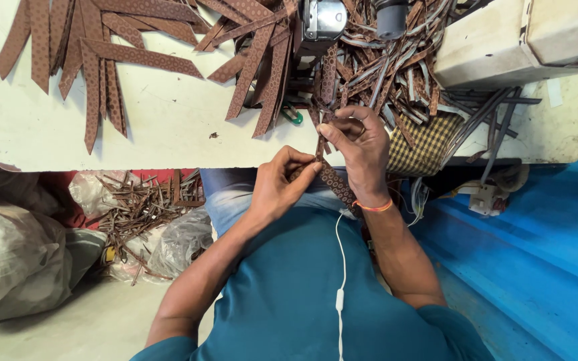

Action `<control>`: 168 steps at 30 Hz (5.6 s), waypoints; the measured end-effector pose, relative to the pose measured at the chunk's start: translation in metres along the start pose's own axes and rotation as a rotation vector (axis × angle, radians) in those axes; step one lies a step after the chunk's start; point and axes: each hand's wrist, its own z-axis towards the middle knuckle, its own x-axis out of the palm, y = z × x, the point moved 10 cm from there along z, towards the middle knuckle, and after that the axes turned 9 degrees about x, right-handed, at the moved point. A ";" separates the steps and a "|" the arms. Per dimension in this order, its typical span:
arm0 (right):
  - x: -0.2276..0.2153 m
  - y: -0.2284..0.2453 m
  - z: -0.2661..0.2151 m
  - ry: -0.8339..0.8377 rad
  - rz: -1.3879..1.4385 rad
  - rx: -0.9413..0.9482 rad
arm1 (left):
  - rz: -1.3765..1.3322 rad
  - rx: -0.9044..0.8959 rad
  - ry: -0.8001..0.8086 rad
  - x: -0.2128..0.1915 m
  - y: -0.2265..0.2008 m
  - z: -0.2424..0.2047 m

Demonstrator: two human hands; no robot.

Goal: The person repeatedly picks up brown patterned fabric strips, folds them, and feeds them into a sewing machine. The person uses both hands to guide the material through the machine and then places the stitched strips into a growing pile on the table.

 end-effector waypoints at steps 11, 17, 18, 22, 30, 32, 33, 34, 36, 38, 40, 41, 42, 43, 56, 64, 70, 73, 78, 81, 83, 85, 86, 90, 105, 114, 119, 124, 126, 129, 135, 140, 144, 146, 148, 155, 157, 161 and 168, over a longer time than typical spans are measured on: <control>0.023 0.006 -0.029 0.131 -0.422 0.056 | 0.203 0.290 -0.120 -0.037 -0.060 0.027; 0.038 0.049 -0.032 0.067 -0.515 -0.207 | 0.214 0.219 -0.019 -0.035 -0.054 0.053; 0.041 0.057 -0.029 0.071 -0.516 -0.209 | 0.214 0.220 -0.023 -0.037 -0.059 0.064; 0.056 0.098 -0.022 0.040 -0.756 -0.382 | -0.094 0.066 0.057 -0.031 -0.075 0.104; 0.061 0.120 0.038 0.009 -0.832 -0.318 | -0.042 0.016 -0.041 -0.045 -0.068 0.160; 0.060 0.115 0.047 0.037 -0.715 -0.260 | 0.010 0.174 -0.061 -0.049 -0.075 0.161; 0.060 0.114 0.049 0.039 -0.716 -0.256 | 0.009 0.169 -0.062 -0.050 -0.076 0.161; 0.062 0.116 0.049 0.054 -0.733 -0.302 | 0.019 0.153 -0.070 -0.052 -0.077 0.162; 0.062 0.117 0.047 0.063 -0.754 -0.339 | 0.022 0.130 -0.070 -0.050 -0.072 0.161; 0.065 0.121 0.048 0.084 -0.744 -0.375 | 0.070 0.172 -0.100 -0.053 -0.072 0.163; 0.066 0.120 0.050 0.071 -0.765 -0.374 | 0.026 0.130 -0.091 -0.053 -0.075 0.164; 0.065 0.120 0.050 0.056 -0.787 -0.371 | -0.021 0.087 -0.078 -0.052 -0.074 0.163; 0.066 0.120 0.050 0.056 -0.788 -0.373 | -0.021 0.089 -0.079 -0.052 -0.071 0.164; 0.067 0.121 0.049 0.056 -0.791 -0.385 | 0.002 0.134 -0.082 -0.053 -0.071 0.164; 0.075 0.128 0.040 0.016 -0.914 -0.524 | 0.080 0.207 -0.093 -0.056 -0.078 0.164; 0.104 0.132 0.015 -0.222 -1.215 -1.058 | 0.051 0.289 0.005 -0.057 -0.080 0.162; 0.065 0.134 0.061 -0.132 -0.848 -0.575 | 0.023 0.124 0.043 -0.057 -0.085 0.158; 0.072 0.126 0.051 -0.085 -0.862 -0.622 | 0.013 0.136 0.028 -0.057 -0.084 0.159; 0.101 0.133 0.010 -0.078 -1.109 -0.925 | 0.149 0.466 -0.019 -0.057 -0.091 0.163; 0.096 0.137 0.008 -0.112 -1.083 -0.901 | 0.228 0.376 -0.022 -0.056 -0.098 0.161; 0.098 0.132 0.013 -0.128 -1.232 -0.872 | 0.183 0.328 -0.039 -0.058 -0.094 0.161; 0.097 0.132 0.016 -0.138 -1.257 -0.884 | 0.223 0.417 -0.041 -0.059 -0.097 0.164; 0.096 0.131 0.017 -0.147 -1.281 -0.894 | 0.263 0.505 -0.041 -0.058 -0.103 0.162; 0.102 0.141 0.022 -0.132 -1.257 -0.895 | 0.304 0.443 -0.029 -0.063 -0.105 0.168; 0.094 0.140 0.023 -0.102 -1.231 -0.847 | 0.172 0.457 -0.030 -0.058 -0.098 0.162; 0.081 0.172 -0.027 -0.182 -1.125 -0.846 | 0.198 0.220 -0.017 -0.028 -0.096 0.112; 0.092 0.154 -0.029 -0.098 -1.074 -0.828 | 0.375 0.759 -0.372 -0.072 -0.169 0.101; 0.106 0.137 -0.025 -0.037 -1.144 -0.786 | 0.553 0.712 -0.093 -0.072 -0.130 0.174; 0.108 0.138 -0.021 -0.029 -1.168 -0.790 | 0.615 0.724 -0.020 -0.071 -0.126 0.188; 0.106 0.134 -0.016 -0.024 -1.220 -0.779 | 0.531 0.536 0.071 -0.069 -0.107 0.183; 0.094 0.133 -0.001 -0.100 -1.263 -0.817 | 0.027 0.193 -0.057 -0.043 -0.068 0.126; 0.086 0.126 0.014 -0.087 -1.253 -0.756 | -0.198 0.240 -0.156 -0.028 -0.020 0.117; 0.086 0.126 0.011 -0.079 -1.235 -0.760 | -0.527 -0.080 -0.151 -0.033 -0.030 0.123; 0.087 0.128 0.014 -0.084 -1.225 -0.770 | -0.431 0.009 -0.097 -0.031 -0.044 0.128; 0.084 0.126 0.012 -0.079 -1.213 -0.767 | -0.439 0.046 -0.111 -0.027 -0.036 0.131; 0.081 0.123 0.012 -0.048 -1.180 -0.751 | -0.494 0.104 -0.108 -0.004 -0.047 0.114; 0.080 0.123 0.009 -0.044 -1.177 -0.748 | -0.496 0.105 -0.109 -0.006 -0.044 0.115; 0.074 0.125 0.002 -0.045 -1.109 -0.724 | -0.435 0.095 -0.098 -0.010 -0.058 0.118; 0.032 0.131 -0.001 -0.143 -1.074 -0.707 | -0.365 0.099 -0.081 -0.018 -0.056 0.135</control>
